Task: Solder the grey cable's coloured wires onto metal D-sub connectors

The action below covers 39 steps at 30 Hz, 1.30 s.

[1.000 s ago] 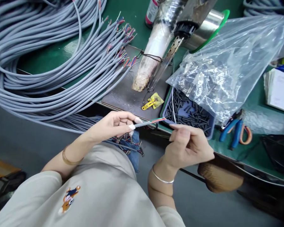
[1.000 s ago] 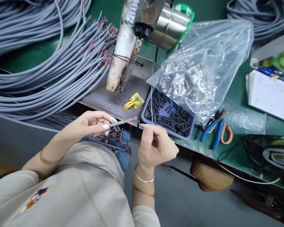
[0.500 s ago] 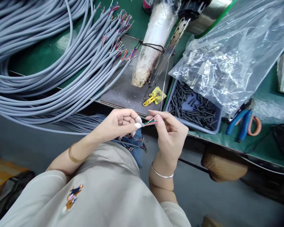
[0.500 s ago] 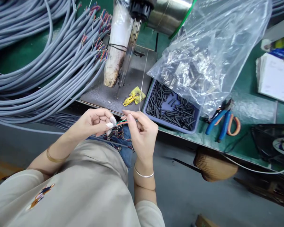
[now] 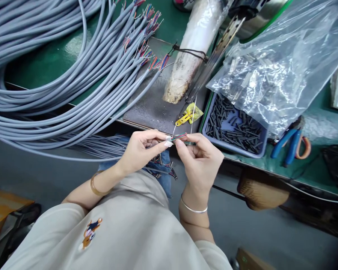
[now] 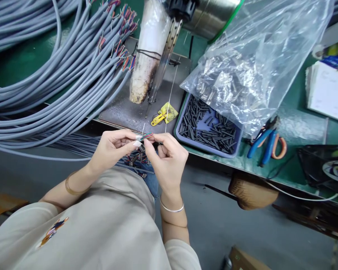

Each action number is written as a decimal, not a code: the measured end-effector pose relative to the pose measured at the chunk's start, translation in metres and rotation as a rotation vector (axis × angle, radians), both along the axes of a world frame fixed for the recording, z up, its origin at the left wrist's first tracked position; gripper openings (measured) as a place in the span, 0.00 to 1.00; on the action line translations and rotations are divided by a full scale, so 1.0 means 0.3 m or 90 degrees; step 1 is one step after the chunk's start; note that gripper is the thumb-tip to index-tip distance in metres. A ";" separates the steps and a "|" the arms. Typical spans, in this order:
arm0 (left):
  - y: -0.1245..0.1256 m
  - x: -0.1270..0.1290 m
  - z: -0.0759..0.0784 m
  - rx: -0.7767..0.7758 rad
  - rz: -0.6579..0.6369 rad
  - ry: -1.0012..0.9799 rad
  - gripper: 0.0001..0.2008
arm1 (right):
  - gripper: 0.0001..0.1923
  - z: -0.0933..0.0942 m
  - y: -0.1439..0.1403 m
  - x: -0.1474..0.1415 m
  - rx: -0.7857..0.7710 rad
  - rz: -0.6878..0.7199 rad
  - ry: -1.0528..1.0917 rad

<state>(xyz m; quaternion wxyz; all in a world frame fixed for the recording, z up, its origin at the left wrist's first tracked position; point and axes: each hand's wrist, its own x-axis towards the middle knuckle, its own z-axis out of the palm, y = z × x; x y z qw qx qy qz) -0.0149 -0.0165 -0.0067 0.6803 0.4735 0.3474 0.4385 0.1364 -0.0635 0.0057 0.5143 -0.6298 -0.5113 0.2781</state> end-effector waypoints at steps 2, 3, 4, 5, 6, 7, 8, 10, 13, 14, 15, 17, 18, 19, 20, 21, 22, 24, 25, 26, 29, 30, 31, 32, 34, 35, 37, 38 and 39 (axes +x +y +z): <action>-0.001 0.000 -0.011 0.030 0.015 0.005 0.08 | 0.03 -0.001 0.005 -0.011 -0.005 0.000 -0.007; -0.001 0.000 -0.016 0.041 0.020 0.009 0.08 | 0.04 -0.001 0.007 -0.015 -0.009 -0.002 -0.009; -0.002 0.000 -0.021 0.049 0.025 0.012 0.08 | 0.04 -0.001 0.009 -0.018 -0.013 -0.003 -0.009; -0.003 -0.001 -0.025 0.057 0.028 0.014 0.08 | 0.04 -0.001 0.011 -0.020 -0.020 -0.002 -0.007; -0.004 -0.002 -0.028 0.067 0.030 0.017 0.07 | 0.04 0.000 0.012 -0.021 -0.028 0.001 -0.002; -0.007 -0.002 -0.030 0.081 0.033 0.025 0.07 | 0.04 0.001 0.014 -0.021 -0.036 0.003 0.007; -0.010 -0.003 -0.031 0.099 0.039 0.040 0.06 | 0.03 0.002 0.015 -0.021 -0.046 0.002 0.020; -0.018 -0.004 -0.033 0.145 0.053 0.084 0.05 | 0.03 0.005 0.019 -0.020 -0.068 -0.004 0.050; -0.029 -0.003 -0.035 0.205 0.079 0.142 0.05 | 0.03 0.007 0.026 -0.020 -0.099 -0.008 0.098; -0.033 -0.002 -0.037 0.215 0.089 0.149 0.06 | 0.04 0.006 0.028 -0.021 -0.106 -0.007 0.111; -0.035 -0.001 -0.038 0.217 0.097 0.152 0.06 | 0.04 0.004 0.030 -0.021 -0.110 -0.006 0.121; -0.037 0.001 -0.038 0.198 0.108 0.149 0.06 | 0.05 -0.001 0.033 -0.024 -0.116 -0.007 0.132; -0.037 0.002 -0.037 0.179 0.107 0.145 0.06 | 0.05 -0.004 0.034 -0.026 -0.116 -0.008 0.132; -0.037 0.002 -0.035 0.155 0.101 0.139 0.07 | 0.06 -0.007 0.034 -0.028 -0.114 -0.009 0.130; -0.035 0.002 -0.031 0.129 0.094 0.130 0.07 | 0.06 -0.009 0.034 -0.030 -0.107 -0.010 0.126; -0.033 0.002 -0.028 0.105 0.084 0.119 0.08 | 0.07 -0.011 0.033 -0.032 -0.097 -0.011 0.120; -0.031 0.001 -0.023 0.082 0.074 0.107 0.09 | 0.07 -0.013 0.033 -0.034 -0.086 -0.012 0.113; -0.027 -0.001 -0.015 0.044 0.057 0.087 0.11 | 0.06 -0.015 0.032 -0.035 -0.070 -0.013 0.098; -0.026 -0.002 -0.013 0.028 0.051 0.081 0.12 | 0.06 -0.016 0.031 -0.034 -0.069 -0.012 0.092; -0.025 -0.003 -0.011 0.013 0.046 0.077 0.13 | 0.06 -0.018 0.031 -0.032 -0.074 -0.013 0.089; -0.024 -0.003 -0.010 -0.010 0.038 0.073 0.14 | 0.05 -0.024 0.031 -0.024 -0.093 -0.011 0.105; -0.024 -0.002 -0.011 -0.009 0.040 0.075 0.14 | 0.05 -0.027 0.031 -0.022 -0.098 -0.009 0.115; -0.024 -0.001 -0.013 -0.005 0.043 0.079 0.14 | 0.05 -0.029 0.031 -0.019 -0.103 -0.007 0.125; -0.025 0.000 -0.015 0.001 0.047 0.083 0.13 | 0.05 -0.032 0.031 -0.018 -0.107 -0.004 0.133; -0.025 0.001 -0.021 0.011 0.052 0.092 0.12 | 0.06 -0.035 0.032 -0.017 -0.115 -0.004 0.137; -0.025 0.002 -0.024 0.015 0.056 0.095 0.12 | 0.06 -0.035 0.032 -0.018 -0.116 -0.008 0.134; -0.025 0.002 -0.030 0.019 0.062 0.102 0.11 | 0.06 -0.032 0.032 -0.021 -0.108 -0.026 0.119; -0.025 0.002 -0.033 0.019 0.065 0.107 0.10 | 0.06 -0.030 0.032 -0.023 -0.101 -0.037 0.109; -0.026 0.003 -0.035 0.019 0.068 0.112 0.10 | 0.06 -0.027 0.031 -0.025 -0.094 -0.047 0.101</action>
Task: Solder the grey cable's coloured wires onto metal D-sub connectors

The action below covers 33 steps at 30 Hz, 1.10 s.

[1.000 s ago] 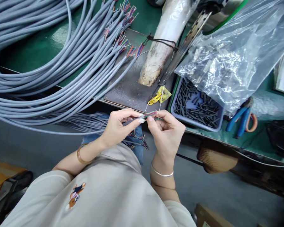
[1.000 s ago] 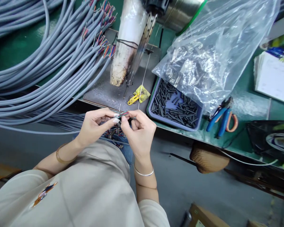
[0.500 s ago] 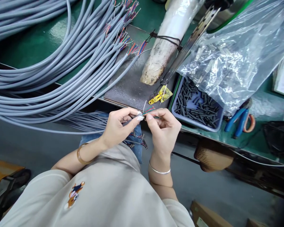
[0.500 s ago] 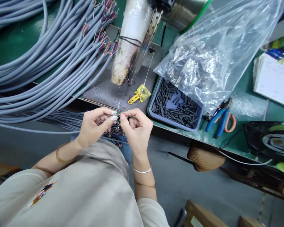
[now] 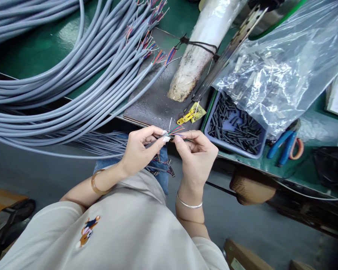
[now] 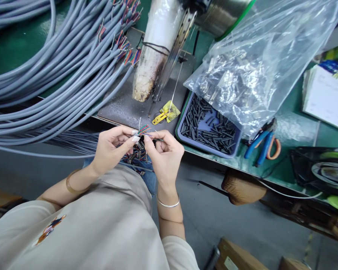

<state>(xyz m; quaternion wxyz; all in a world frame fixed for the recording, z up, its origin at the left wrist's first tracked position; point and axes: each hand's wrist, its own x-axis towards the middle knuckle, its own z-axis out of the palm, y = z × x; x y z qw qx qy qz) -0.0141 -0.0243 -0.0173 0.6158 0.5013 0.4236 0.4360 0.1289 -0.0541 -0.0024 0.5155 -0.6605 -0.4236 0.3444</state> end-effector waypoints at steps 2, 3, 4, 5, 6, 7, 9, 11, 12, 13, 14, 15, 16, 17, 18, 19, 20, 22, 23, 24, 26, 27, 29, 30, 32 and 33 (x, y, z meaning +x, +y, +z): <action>-0.001 0.000 -0.003 -0.002 0.003 0.005 0.09 | 0.07 0.005 -0.002 -0.002 0.004 -0.008 -0.011; -0.002 0.000 -0.004 -0.001 0.003 0.006 0.09 | 0.07 0.007 -0.002 -0.002 0.001 -0.006 -0.013; -0.002 0.000 -0.004 0.001 0.004 0.006 0.09 | 0.07 0.007 -0.003 -0.001 -0.002 -0.003 -0.013; -0.002 0.001 -0.004 0.005 0.006 0.005 0.09 | 0.07 0.007 -0.003 0.000 -0.004 0.000 -0.012; -0.002 0.001 -0.004 0.011 0.006 0.005 0.08 | 0.07 0.007 -0.003 0.001 -0.003 0.003 -0.010; -0.002 0.001 -0.004 0.017 0.005 0.006 0.08 | 0.07 0.006 -0.003 0.001 0.000 0.006 -0.007; -0.001 0.002 -0.002 0.028 0.002 0.013 0.08 | 0.06 0.005 -0.002 0.002 0.015 0.008 -0.005; 0.000 0.004 0.000 0.038 0.002 0.019 0.08 | 0.04 0.003 -0.002 0.002 0.031 0.007 -0.005; -0.001 0.005 0.001 0.045 0.004 0.021 0.08 | 0.04 0.002 -0.001 0.002 0.037 0.005 -0.004; -0.001 0.005 0.001 0.054 0.009 0.024 0.08 | 0.03 0.001 -0.001 0.003 0.040 0.004 -0.002; -0.002 0.006 0.001 0.064 0.012 0.028 0.08 | 0.03 -0.001 -0.001 0.004 0.039 0.004 0.001; -0.003 0.006 0.000 0.074 0.013 0.034 0.07 | 0.03 -0.002 -0.002 0.005 0.037 0.004 0.004; -0.005 0.007 -0.001 0.082 0.013 0.042 0.07 | 0.04 -0.004 -0.003 0.006 0.033 0.005 0.006; -0.006 0.007 -0.003 0.089 0.012 0.050 0.07 | 0.04 -0.005 -0.004 0.008 0.029 0.006 0.007; -0.007 0.007 -0.005 0.094 0.009 0.057 0.08 | 0.04 -0.006 -0.005 0.010 0.025 0.006 0.008; -0.008 0.007 -0.006 0.099 0.007 0.063 0.08 | 0.05 -0.007 -0.006 0.011 0.022 0.008 0.009; -0.009 0.007 -0.008 0.106 0.006 0.067 0.08 | 0.05 -0.007 -0.007 0.013 0.020 0.009 0.010; -0.011 0.006 -0.010 0.131 0.007 0.077 0.07 | 0.05 -0.007 -0.010 0.015 0.020 0.012 0.011; -0.011 0.006 -0.011 0.152 0.008 0.083 0.07 | 0.05 -0.006 -0.012 0.016 0.022 0.013 0.010; -0.012 0.006 -0.012 0.178 0.010 0.088 0.07 | 0.05 -0.005 -0.013 0.016 0.023 0.015 0.009; -0.013 0.006 -0.013 0.240 0.015 0.100 0.06 | 0.04 -0.002 -0.016 0.017 0.025 0.017 0.007; -0.013 0.007 -0.013 0.272 0.020 0.107 0.05 | 0.04 -0.001 -0.018 0.017 0.024 0.014 0.004; -0.013 0.008 -0.013 0.328 0.037 0.122 0.04 | 0.05 0.001 -0.021 0.016 0.020 0.006 -0.004; -0.013 0.009 -0.013 0.351 0.045 0.130 0.04 | 0.05 0.001 -0.022 0.016 0.019 0.002 -0.009; -0.011 0.011 -0.015 0.393 0.058 0.146 0.04 | 0.06 0.000 -0.024 0.017 0.020 -0.001 -0.019; -0.011 0.012 -0.017 0.414 0.062 0.155 0.04 | 0.07 0.000 -0.025 0.018 0.022 0.001 -0.025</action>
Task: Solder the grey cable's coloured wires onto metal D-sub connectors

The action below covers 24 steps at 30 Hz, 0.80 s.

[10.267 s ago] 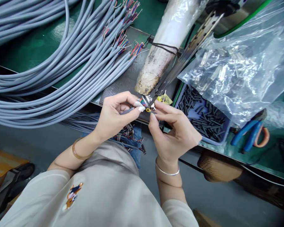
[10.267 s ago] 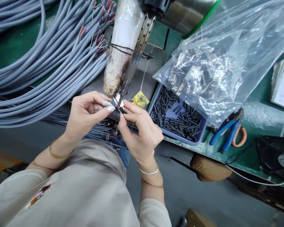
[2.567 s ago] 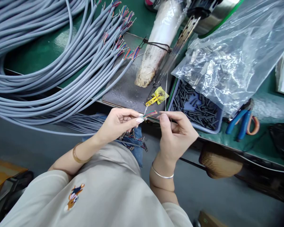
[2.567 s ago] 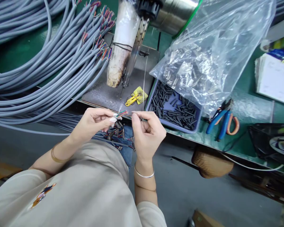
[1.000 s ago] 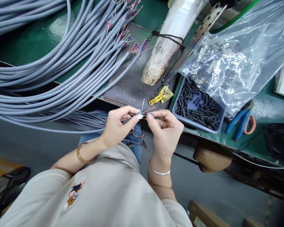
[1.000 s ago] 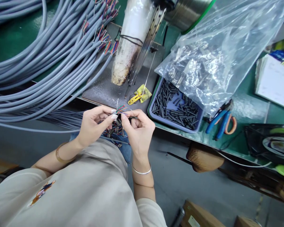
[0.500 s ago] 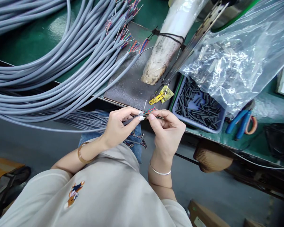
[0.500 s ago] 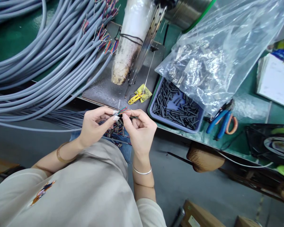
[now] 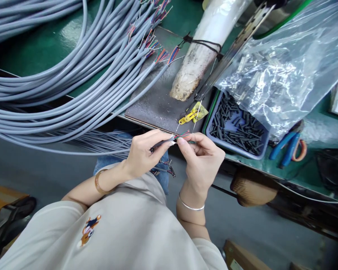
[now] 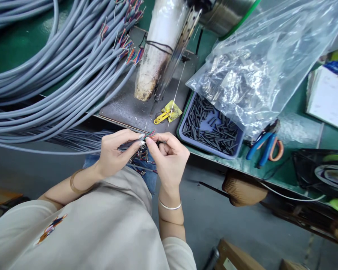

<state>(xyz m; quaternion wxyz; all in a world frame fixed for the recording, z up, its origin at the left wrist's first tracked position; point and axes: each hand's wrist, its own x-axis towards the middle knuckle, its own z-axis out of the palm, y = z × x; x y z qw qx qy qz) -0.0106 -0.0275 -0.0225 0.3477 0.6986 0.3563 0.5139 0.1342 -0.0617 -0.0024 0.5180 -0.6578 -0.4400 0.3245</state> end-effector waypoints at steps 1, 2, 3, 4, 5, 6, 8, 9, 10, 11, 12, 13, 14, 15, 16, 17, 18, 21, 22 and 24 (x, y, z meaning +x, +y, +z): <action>0.000 0.001 -0.003 0.019 0.003 0.011 0.05 | 0.07 0.000 -0.001 0.001 0.001 0.004 -0.007; 0.000 0.001 -0.007 0.038 0.005 0.023 0.05 | 0.07 0.000 -0.003 0.002 0.002 0.007 -0.017; 0.000 0.001 -0.011 0.056 0.008 0.035 0.06 | 0.07 0.001 -0.004 0.003 0.004 0.012 -0.030; -0.001 0.000 -0.014 0.069 0.009 0.047 0.06 | 0.07 0.002 -0.006 0.004 0.007 0.016 -0.047; -0.003 -0.001 -0.016 0.079 0.010 0.058 0.07 | 0.07 0.004 -0.008 0.005 0.010 0.020 -0.068; -0.004 -0.002 -0.017 0.085 0.010 0.068 0.07 | 0.07 0.007 -0.009 0.005 0.015 0.022 -0.090; -0.008 -0.004 -0.014 0.092 0.008 0.083 0.07 | 0.06 0.012 -0.011 0.004 0.026 0.025 -0.128; -0.009 -0.005 -0.012 0.091 0.006 0.089 0.06 | 0.06 0.015 -0.012 0.003 0.030 0.027 -0.138; -0.009 -0.006 -0.009 0.087 0.004 0.094 0.06 | 0.05 0.016 -0.011 0.002 0.033 0.030 -0.143; -0.009 -0.006 -0.006 0.081 0.002 0.098 0.06 | 0.05 0.017 -0.010 0.002 0.034 0.032 -0.142; -0.009 -0.006 -0.003 0.076 0.004 0.098 0.06 | 0.05 0.018 -0.008 0.001 0.032 0.034 -0.138; -0.008 -0.006 -0.001 0.071 0.008 0.095 0.05 | 0.05 0.017 -0.007 0.001 0.027 0.037 -0.132; -0.006 -0.006 0.000 0.069 0.013 0.090 0.05 | 0.05 0.017 -0.005 0.001 0.021 0.039 -0.126; -0.005 -0.006 0.001 0.069 0.017 0.083 0.05 | 0.05 0.016 -0.004 0.002 0.016 0.041 -0.120; -0.004 -0.005 0.001 0.069 0.021 0.075 0.05 | 0.05 0.015 -0.004 0.003 0.014 0.042 -0.115; -0.003 -0.005 0.001 0.070 0.022 0.069 0.04 | 0.05 0.014 -0.004 0.004 0.016 0.042 -0.111; -0.002 -0.005 0.001 0.070 0.022 0.066 0.04 | 0.05 0.014 -0.004 0.005 0.022 0.042 -0.108; -0.002 -0.004 0.000 0.076 0.019 0.065 0.04 | 0.04 0.015 -0.005 0.008 0.044 0.046 -0.106; -0.002 -0.004 0.000 0.078 0.019 0.066 0.04 | 0.04 0.016 -0.005 0.008 0.046 0.050 -0.109; -0.002 -0.003 -0.001 0.083 0.024 0.071 0.04 | 0.03 0.018 -0.006 0.010 0.043 0.057 -0.124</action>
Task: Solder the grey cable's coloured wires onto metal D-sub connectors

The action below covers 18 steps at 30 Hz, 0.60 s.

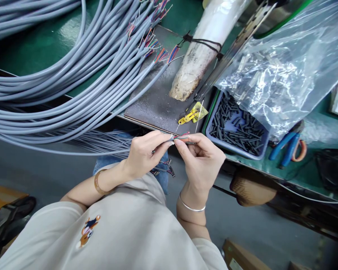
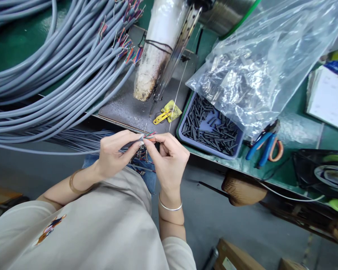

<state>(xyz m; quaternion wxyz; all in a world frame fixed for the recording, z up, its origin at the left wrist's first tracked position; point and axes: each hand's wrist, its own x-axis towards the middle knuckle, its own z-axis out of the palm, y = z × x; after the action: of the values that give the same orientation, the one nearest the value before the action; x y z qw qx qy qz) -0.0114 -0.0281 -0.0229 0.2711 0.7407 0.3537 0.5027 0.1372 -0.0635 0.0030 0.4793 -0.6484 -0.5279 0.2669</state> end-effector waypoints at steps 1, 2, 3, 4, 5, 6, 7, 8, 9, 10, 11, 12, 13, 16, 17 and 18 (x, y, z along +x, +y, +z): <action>0.000 0.000 -0.001 0.004 0.002 0.004 0.04 | 0.04 0.001 0.000 0.001 0.000 0.001 -0.008; 0.000 0.000 -0.003 0.009 0.004 0.009 0.04 | 0.04 0.001 -0.001 0.002 0.001 0.002 -0.012; 0.000 0.000 -0.005 0.016 0.003 0.013 0.04 | 0.04 0.002 -0.001 0.003 0.002 0.004 -0.011; 0.000 0.000 -0.008 0.025 0.001 0.015 0.04 | 0.04 0.002 -0.002 0.005 0.002 0.005 -0.006; -0.001 0.000 -0.011 0.035 -0.003 0.015 0.05 | 0.04 0.002 -0.003 0.007 0.002 0.007 0.003; -0.002 0.000 -0.012 0.047 -0.007 0.014 0.05 | 0.04 0.002 -0.004 0.009 -0.002 0.010 0.011; -0.002 -0.001 -0.013 0.057 -0.012 0.012 0.06 | 0.05 0.002 -0.005 0.010 -0.006 0.014 0.017; -0.004 -0.002 -0.011 0.057 -0.017 0.010 0.06 | 0.05 0.002 -0.006 0.011 -0.010 0.017 0.019; -0.005 -0.004 -0.007 0.038 -0.026 0.006 0.06 | 0.06 0.002 -0.008 0.010 -0.013 0.020 0.019; -0.005 -0.006 0.000 -0.008 -0.041 -0.007 0.05 | 0.06 0.002 -0.009 0.007 -0.012 0.024 0.018; -0.005 -0.008 0.009 -0.087 -0.064 -0.034 0.04 | 0.06 0.001 -0.011 0.003 -0.004 0.027 0.015; -0.005 -0.012 0.020 -0.197 -0.099 -0.075 0.04 | 0.06 -0.001 -0.013 -0.004 0.012 0.027 0.009; -0.003 -0.015 0.031 -0.325 -0.143 -0.129 0.06 | 0.06 -0.003 -0.015 -0.012 0.034 0.025 0.000; 0.009 -0.023 0.061 -0.646 -0.277 -0.311 0.14 | 0.04 -0.012 -0.015 -0.039 0.109 0.004 -0.013; 0.014 -0.024 0.068 -0.697 -0.302 -0.358 0.16 | 0.04 -0.015 -0.013 -0.046 0.120 -0.003 0.000; 0.018 -0.024 0.072 -0.723 -0.313 -0.393 0.17 | 0.04 -0.017 -0.011 -0.051 0.122 -0.007 0.025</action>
<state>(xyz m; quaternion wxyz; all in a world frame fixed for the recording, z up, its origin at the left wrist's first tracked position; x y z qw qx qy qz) -0.0186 -0.0227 -0.0013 0.8115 0.3657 0.2907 0.3509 0.1220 -0.0668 -0.0021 0.5508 -0.5973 -0.5377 0.2251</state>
